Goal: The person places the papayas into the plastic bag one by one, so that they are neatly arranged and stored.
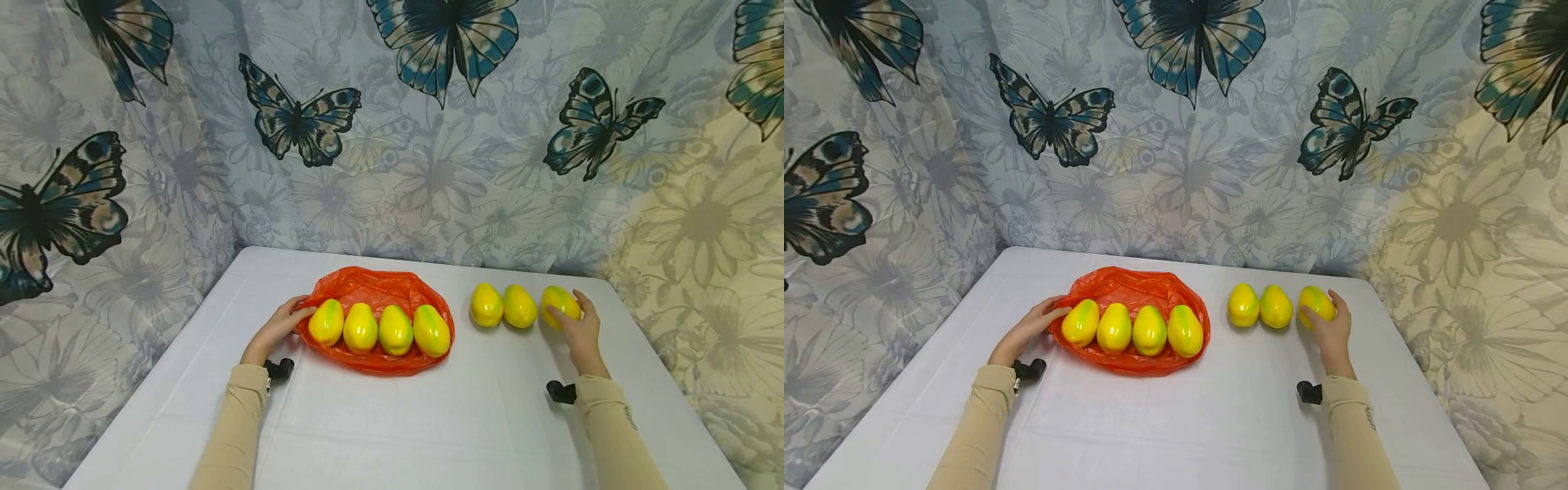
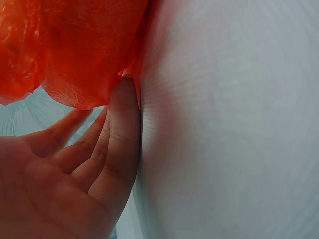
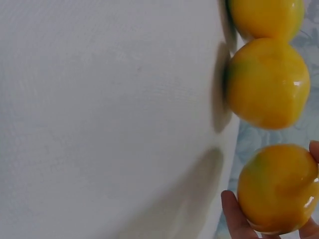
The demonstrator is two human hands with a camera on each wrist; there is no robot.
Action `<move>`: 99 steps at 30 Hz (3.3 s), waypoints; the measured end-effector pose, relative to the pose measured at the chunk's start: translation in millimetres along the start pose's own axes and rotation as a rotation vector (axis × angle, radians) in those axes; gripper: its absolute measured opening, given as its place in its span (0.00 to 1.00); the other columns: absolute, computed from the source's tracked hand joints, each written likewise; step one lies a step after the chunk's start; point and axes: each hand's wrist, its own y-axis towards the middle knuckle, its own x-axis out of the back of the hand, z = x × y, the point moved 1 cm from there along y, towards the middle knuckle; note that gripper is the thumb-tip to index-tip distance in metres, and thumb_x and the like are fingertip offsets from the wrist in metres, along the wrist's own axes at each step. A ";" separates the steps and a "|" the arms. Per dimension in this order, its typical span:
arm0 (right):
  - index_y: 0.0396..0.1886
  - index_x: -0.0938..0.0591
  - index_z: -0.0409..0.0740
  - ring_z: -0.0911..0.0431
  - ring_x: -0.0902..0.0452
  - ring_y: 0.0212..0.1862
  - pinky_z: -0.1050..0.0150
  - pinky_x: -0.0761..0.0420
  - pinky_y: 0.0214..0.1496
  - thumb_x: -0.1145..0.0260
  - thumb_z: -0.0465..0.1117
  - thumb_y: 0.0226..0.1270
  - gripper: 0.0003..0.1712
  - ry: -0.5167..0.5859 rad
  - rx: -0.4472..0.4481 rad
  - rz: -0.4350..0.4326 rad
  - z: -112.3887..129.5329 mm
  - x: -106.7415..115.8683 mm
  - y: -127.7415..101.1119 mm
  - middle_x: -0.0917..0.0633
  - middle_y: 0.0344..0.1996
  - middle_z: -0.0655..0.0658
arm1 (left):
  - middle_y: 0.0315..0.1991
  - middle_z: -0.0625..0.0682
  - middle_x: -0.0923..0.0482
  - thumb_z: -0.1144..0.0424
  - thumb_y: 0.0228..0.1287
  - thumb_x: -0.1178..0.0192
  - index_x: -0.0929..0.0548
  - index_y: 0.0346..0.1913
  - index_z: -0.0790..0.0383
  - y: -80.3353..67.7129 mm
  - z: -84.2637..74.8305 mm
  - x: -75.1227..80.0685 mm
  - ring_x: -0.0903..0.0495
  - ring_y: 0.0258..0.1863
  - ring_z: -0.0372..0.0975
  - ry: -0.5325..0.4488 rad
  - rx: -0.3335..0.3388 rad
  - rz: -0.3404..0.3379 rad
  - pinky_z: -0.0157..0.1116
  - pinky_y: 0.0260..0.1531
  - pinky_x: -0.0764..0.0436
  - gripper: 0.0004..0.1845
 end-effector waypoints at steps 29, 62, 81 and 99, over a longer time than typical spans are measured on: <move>0.76 0.41 0.56 0.49 0.45 0.74 0.53 0.40 0.76 0.38 0.44 0.70 0.38 0.129 0.040 -0.063 46.7 -6.4 -13.8 0.43 0.77 0.47 | 0.73 0.65 0.40 0.46 0.72 0.47 0.44 0.75 0.61 17.1 25.0 0.7 0.26 0.38 0.39 0.058 -0.002 -0.037 0.32 0.37 0.26 0.37; 0.76 0.41 0.53 0.47 0.44 0.74 0.51 0.40 0.75 0.35 0.45 0.68 0.40 0.212 0.080 0.063 81.2 -58.0 -28.1 0.44 0.77 0.46 | 0.72 0.65 0.39 0.45 0.71 0.47 0.43 0.75 0.61 18.8 26.9 0.8 0.25 0.35 0.38 0.040 -0.009 -0.038 0.32 0.37 0.25 0.38; 0.76 0.41 0.52 0.45 0.42 0.73 0.50 0.39 0.75 0.35 0.46 0.68 0.40 0.236 0.126 0.129 92.4 -84.5 -39.3 0.43 0.76 0.45 | 0.72 0.67 0.40 0.50 0.73 0.47 0.44 0.75 0.64 11.1 14.0 1.2 0.26 0.35 0.39 0.014 0.005 -0.016 0.33 0.36 0.26 0.36; 0.76 0.40 0.57 0.45 0.41 0.71 0.50 0.38 0.74 0.34 0.49 0.67 0.40 0.220 0.076 0.187 96.0 -119.7 -49.0 0.43 0.76 0.46 | 0.71 0.67 0.39 0.52 0.73 0.48 0.43 0.74 0.66 -6.8 -8.4 -1.4 0.27 0.38 0.40 0.026 0.013 -0.007 0.32 0.38 0.26 0.34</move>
